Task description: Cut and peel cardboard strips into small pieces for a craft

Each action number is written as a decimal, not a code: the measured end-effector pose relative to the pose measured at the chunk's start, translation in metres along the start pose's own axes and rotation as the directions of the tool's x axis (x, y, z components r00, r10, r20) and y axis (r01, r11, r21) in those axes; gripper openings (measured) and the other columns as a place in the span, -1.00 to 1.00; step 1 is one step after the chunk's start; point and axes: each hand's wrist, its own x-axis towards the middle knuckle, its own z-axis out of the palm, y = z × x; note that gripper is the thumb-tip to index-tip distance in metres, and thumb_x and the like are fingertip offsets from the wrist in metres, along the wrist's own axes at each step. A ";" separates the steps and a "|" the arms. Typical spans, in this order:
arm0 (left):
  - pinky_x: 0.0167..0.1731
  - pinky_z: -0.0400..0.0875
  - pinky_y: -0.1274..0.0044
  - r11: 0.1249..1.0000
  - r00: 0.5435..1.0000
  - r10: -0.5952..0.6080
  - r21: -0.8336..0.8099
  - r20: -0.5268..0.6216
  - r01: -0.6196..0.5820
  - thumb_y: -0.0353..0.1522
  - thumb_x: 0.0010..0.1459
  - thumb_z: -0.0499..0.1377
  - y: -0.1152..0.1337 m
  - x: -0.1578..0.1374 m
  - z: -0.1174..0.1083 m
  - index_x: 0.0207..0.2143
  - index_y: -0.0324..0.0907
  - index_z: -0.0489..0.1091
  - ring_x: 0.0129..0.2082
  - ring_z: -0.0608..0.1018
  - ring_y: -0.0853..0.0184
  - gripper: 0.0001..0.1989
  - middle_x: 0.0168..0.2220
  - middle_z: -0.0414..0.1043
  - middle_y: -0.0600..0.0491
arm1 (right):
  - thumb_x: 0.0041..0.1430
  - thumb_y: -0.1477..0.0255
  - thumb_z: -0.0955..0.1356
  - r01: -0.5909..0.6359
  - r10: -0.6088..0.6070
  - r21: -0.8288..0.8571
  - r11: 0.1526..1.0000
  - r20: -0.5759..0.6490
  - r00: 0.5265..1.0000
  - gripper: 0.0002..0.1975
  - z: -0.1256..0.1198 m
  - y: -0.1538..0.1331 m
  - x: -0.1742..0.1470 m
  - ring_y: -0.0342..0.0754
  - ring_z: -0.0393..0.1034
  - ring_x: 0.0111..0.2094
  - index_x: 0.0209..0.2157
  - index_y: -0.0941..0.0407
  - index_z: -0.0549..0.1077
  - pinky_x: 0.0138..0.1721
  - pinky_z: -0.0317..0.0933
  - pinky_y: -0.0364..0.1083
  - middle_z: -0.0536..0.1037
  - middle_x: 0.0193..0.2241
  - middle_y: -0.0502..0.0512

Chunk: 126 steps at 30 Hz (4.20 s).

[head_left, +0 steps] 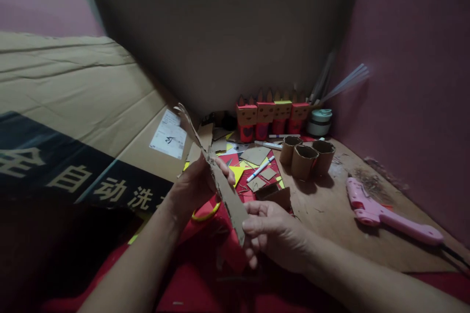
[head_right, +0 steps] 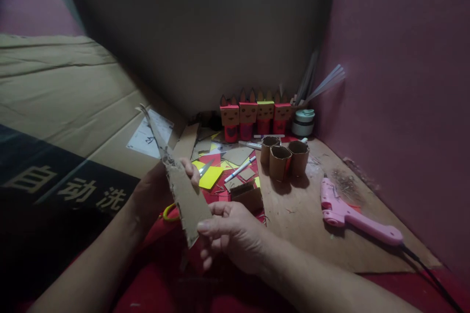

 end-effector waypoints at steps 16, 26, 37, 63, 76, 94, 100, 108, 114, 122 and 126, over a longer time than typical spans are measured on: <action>-0.46 0.49 0.50 0.994 0.999 0.007 0.112 -0.038 -0.003 -0.28 -0.19 0.40 -0.009 -0.006 0.012 -0.43 -0.29 0.51 -0.51 0.55 0.27 -0.71 -0.50 0.53 -0.03 | -0.06 0.45 0.45 0.218 -0.257 -0.316 0.923 -0.085 0.963 -0.70 0.007 -0.011 -0.010 -0.08 0.44 -0.27 -0.22 0.13 0.44 -0.17 0.31 -0.05 0.53 -0.32 0.04; -0.69 0.23 0.70 0.970 0.985 0.171 0.180 -0.029 -0.163 -0.28 -0.01 0.32 -0.002 -0.001 -0.005 -0.20 -0.16 0.43 -0.66 0.36 0.53 -0.70 -0.49 0.41 0.12 | 0.03 0.43 0.43 0.296 -0.347 -0.268 0.917 -0.166 0.923 -0.66 0.002 -0.015 -0.009 -0.09 0.48 -0.36 -0.10 0.09 0.43 -0.25 0.34 -0.04 0.57 -0.29 0.03; -0.55 0.32 0.64 0.850 0.995 0.072 0.517 0.076 -0.101 -0.44 -0.03 0.29 -0.005 -0.010 0.022 -0.50 -0.20 0.48 -0.59 0.43 0.48 -0.97 -0.59 0.43 0.14 | -0.09 0.53 0.45 0.281 -0.327 -0.218 0.935 -0.218 0.919 -0.65 -0.001 -0.017 -0.007 -0.11 0.42 -0.42 -0.17 0.14 0.49 -0.30 0.30 -0.08 0.56 -0.36 0.06; -0.66 0.14 0.62 0.476 0.839 0.543 0.824 -0.001 -0.307 -0.42 0.10 0.18 -0.004 -0.013 0.014 -0.53 -0.19 0.36 -0.65 0.27 0.49 -0.85 -0.64 0.24 0.19 | -0.18 0.58 0.49 0.130 -0.178 -0.189 0.973 -0.261 0.949 -0.65 0.002 -0.020 -0.012 -0.04 0.48 -0.44 -0.25 0.18 0.50 -0.32 0.33 -0.03 0.59 -0.41 0.10; -0.54 0.24 0.61 0.184 0.889 0.201 0.875 0.412 -0.447 -0.40 0.19 0.09 -0.014 -0.012 0.021 -0.48 -0.18 0.32 -0.57 0.41 0.46 -0.83 -0.55 0.40 0.11 | -0.11 0.60 0.43 0.237 -0.312 -0.296 0.925 -0.239 0.920 -0.60 -0.007 -0.017 -0.007 -0.05 0.44 -0.36 -0.14 0.15 0.51 -0.21 0.29 -0.02 0.57 -0.34 0.08; -0.70 0.18 0.61 0.651 0.741 0.629 0.681 -0.235 -0.337 -0.42 0.05 0.22 0.014 -0.035 0.004 -0.50 -0.14 0.36 -0.72 0.28 0.49 -0.90 -0.69 0.27 0.19 | -0.22 0.57 0.49 0.189 -0.252 -0.257 0.948 -0.239 0.938 -0.62 -0.004 -0.024 -0.013 -0.05 0.46 -0.44 -0.26 0.16 0.45 -0.32 0.35 -0.02 0.56 -0.43 0.04; -0.53 0.40 0.50 0.633 0.900 -0.105 0.726 0.423 -0.267 -0.32 0.11 0.18 0.042 -0.088 -0.014 -0.50 -0.10 0.54 -0.55 0.49 0.31 -0.82 -0.56 0.47 0.01 | -0.23 0.57 0.50 0.156 -0.202 -0.213 0.965 -0.216 0.955 -0.63 -0.008 -0.023 -0.012 -0.05 0.44 -0.45 -0.28 0.19 0.49 -0.35 0.34 -0.04 0.56 -0.42 0.09; -0.61 0.32 0.61 0.761 0.990 0.048 0.647 -0.135 0.051 -0.28 0.03 0.25 0.004 -0.075 0.005 -0.33 -0.16 0.52 -0.62 0.41 0.43 -0.83 -0.53 0.43 0.05 | -0.20 0.53 0.51 0.157 -0.194 -0.218 0.963 -0.161 0.968 -0.63 -0.008 -0.017 -0.011 -0.09 0.42 -0.40 -0.25 0.17 0.50 -0.27 0.29 -0.06 0.56 -0.37 0.07; -0.72 0.11 0.69 0.884 0.965 0.060 0.462 -0.253 0.067 -0.25 0.02 0.27 -0.021 -0.044 0.039 -0.56 -0.23 0.39 -0.71 0.24 0.54 -0.76 -0.69 0.23 0.17 | -0.15 0.45 0.52 0.114 -0.137 -0.206 0.972 -0.100 0.986 -0.67 -0.010 -0.014 -0.010 -0.16 0.40 -0.46 -0.27 0.18 0.50 -0.35 0.26 -0.14 0.54 -0.44 0.02; -0.76 0.14 0.68 0.964 0.897 0.168 0.257 -0.410 -0.064 -0.28 0.03 0.26 -0.012 -0.046 0.019 -0.44 -0.21 0.39 -0.72 0.28 0.53 -0.83 -0.62 0.31 0.15 | -0.20 0.57 0.50 0.085 -0.085 -0.027 0.996 -0.020 0.996 -0.46 -0.008 -0.018 -0.011 -0.11 0.48 -0.40 -0.10 0.16 0.40 -0.26 0.33 -0.10 0.56 -0.36 0.05; -0.62 0.34 0.62 0.996 0.949 0.087 0.038 -0.303 -0.079 -0.25 -0.03 0.32 -0.024 -0.047 0.025 -0.29 -0.20 0.45 -0.57 0.45 0.43 -0.73 -0.49 0.44 0.07 | -0.09 0.54 0.45 0.067 -0.071 0.099 0.993 0.030 0.997 -0.66 -0.013 -0.015 -0.008 -0.19 0.41 -0.54 -0.20 0.16 0.42 -0.47 0.30 -0.21 0.52 -0.49 -0.01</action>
